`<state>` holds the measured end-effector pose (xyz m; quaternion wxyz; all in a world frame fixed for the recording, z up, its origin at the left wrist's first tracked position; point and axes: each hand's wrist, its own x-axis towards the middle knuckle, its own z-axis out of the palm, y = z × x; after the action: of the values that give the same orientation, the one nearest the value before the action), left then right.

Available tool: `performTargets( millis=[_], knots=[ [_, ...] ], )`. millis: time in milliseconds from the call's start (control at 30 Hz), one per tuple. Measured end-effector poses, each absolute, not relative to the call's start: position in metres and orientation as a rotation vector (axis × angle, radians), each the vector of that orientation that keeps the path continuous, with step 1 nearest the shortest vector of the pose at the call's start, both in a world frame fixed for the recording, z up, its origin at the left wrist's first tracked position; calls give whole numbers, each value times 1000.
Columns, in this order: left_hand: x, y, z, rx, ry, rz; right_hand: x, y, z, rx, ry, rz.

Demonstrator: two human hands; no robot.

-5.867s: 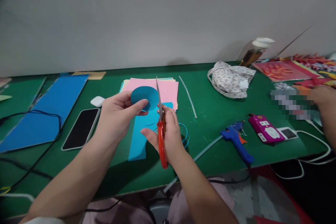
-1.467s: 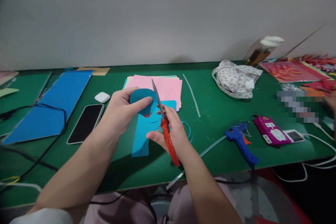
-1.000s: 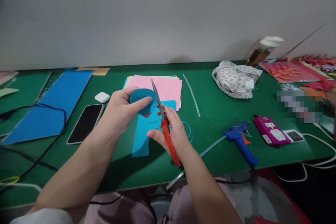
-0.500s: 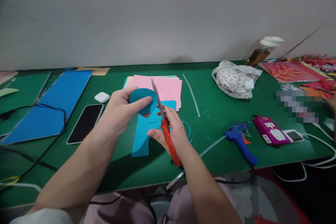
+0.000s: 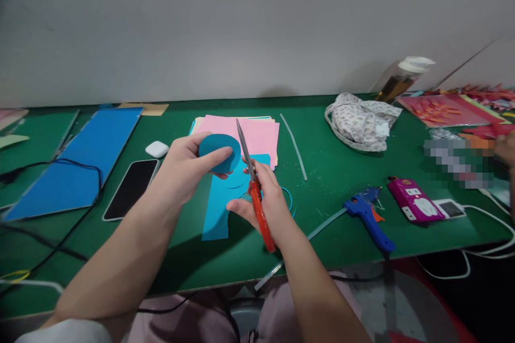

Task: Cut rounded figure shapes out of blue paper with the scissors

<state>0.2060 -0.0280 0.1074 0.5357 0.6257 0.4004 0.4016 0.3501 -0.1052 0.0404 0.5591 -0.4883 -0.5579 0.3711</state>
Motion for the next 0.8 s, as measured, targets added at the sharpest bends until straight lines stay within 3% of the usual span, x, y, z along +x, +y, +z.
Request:
performTargets(
  millis=[433,800],
  knots=[
    [201,2,83,1376,1036,900,376,-101,44,-1267,-1039,829],
    [142,22,11,1490,1597,676,428,-83,30,-1669,-1075,246]
  ],
)
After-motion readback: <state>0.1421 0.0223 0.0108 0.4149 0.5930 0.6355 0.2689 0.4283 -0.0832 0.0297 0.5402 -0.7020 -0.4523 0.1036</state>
